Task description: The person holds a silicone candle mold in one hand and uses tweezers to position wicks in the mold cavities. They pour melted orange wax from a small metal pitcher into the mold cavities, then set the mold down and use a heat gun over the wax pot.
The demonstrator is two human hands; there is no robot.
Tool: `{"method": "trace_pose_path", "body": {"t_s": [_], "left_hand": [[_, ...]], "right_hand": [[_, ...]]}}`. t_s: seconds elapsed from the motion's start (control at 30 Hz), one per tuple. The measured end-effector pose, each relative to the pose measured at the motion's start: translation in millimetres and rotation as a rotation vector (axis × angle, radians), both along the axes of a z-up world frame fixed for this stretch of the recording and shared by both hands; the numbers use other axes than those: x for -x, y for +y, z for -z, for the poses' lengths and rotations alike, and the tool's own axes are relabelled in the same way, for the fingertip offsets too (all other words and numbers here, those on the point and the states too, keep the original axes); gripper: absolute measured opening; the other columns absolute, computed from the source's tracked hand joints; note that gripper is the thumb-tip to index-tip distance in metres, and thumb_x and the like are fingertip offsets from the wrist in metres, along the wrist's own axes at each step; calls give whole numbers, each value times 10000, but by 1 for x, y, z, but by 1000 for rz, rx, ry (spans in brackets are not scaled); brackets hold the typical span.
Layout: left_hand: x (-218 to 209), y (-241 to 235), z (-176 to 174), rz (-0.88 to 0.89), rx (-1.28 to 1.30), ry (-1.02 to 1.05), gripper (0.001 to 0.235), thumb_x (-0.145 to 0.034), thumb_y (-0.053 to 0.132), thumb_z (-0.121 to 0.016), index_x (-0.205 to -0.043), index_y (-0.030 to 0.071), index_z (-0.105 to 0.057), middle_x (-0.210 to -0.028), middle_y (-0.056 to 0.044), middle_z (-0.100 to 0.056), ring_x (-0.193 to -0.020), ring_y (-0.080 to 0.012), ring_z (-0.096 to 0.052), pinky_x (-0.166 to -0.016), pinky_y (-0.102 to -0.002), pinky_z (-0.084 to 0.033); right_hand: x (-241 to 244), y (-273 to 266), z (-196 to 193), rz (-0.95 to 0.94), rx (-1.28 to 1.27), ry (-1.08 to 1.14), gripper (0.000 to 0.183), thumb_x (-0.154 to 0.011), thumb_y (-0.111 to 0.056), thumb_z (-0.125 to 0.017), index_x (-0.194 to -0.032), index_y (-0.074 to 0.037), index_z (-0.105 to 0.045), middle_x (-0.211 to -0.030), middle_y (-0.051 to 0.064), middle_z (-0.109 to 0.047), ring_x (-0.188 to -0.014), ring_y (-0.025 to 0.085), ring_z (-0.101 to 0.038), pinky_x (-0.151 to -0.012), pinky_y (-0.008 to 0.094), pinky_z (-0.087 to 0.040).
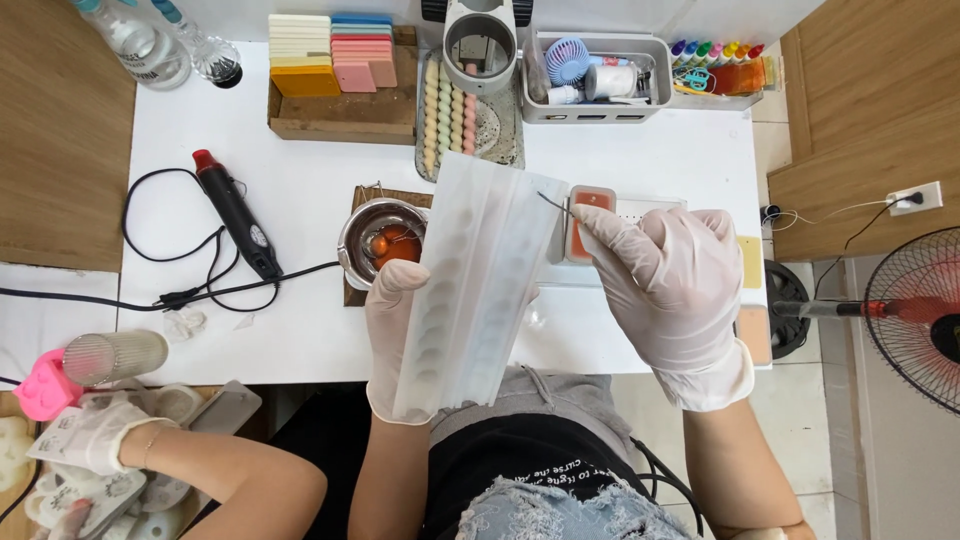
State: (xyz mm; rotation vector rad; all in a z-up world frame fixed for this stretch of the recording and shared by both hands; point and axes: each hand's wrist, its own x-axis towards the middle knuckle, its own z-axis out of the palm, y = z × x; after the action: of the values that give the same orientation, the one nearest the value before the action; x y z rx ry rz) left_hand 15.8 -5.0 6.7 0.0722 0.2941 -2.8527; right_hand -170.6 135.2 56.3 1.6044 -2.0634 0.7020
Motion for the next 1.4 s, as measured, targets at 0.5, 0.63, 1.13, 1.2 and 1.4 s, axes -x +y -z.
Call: {"method": "trace_pose_path", "body": {"t_s": [0.5, 0.63, 1.13, 1.2, 1.4], "left_hand": [[-1, 3, 3, -39, 64, -83, 701, -886, 160, -522, -1510, -133, -400, -1380, -317, -580, -1205, -437, -629, -1133, -561, -502], [6, 5, 21, 66, 13, 19, 673, -926, 210, -526, -1485, -146, -409, -1340, -331, -606, -1164, -425, -671, -1021, -495, -556], [75, 76, 69, 493, 95, -482, 526, -904, 344, -492, -1238, -37, -633, -1048, -181, -731, -852, -293, -733, -761, -422, -624], [83, 87, 78, 562, 92, -398, 529, -926, 353, -487, -1234, -51, -633, -1027, -190, -728, -843, -300, -730, -758, -426, -625], [118, 110, 89, 738, 175, -562, 542, -897, 371, -449, -1283, 31, -619, -1137, -146, -716, -975, -281, -717, -867, -438, -597]], "right_hand": [[9, 0, 1, 34, 61, 35, 264, -1033, -118, -876, -1261, -195, -768, -759, -21, -418, -705, 181, -462, -715, 332, -336], [-2, 11, -15, 167, 159, -453, 201, -1042, -98, -802, -1238, -131, -770, -793, -33, -536, -705, 88, -491, -735, 254, -390], [23, 88, 17, 140, 710, -1696, 278, -990, -142, -713, -1168, 72, -718, -805, 17, -616, -743, 107, -538, -727, 244, -455], [25, 97, 18, 160, 738, -1704, 303, -974, -164, -717, -1181, 57, -720, -799, 17, -626, -736, 112, -554, -726, 247, -466], [28, 129, 20, 334, 824, -1670, 316, -979, -188, -728, -1195, 43, -706, -819, 35, -674, -746, 119, -601, -742, 253, -487]]}}
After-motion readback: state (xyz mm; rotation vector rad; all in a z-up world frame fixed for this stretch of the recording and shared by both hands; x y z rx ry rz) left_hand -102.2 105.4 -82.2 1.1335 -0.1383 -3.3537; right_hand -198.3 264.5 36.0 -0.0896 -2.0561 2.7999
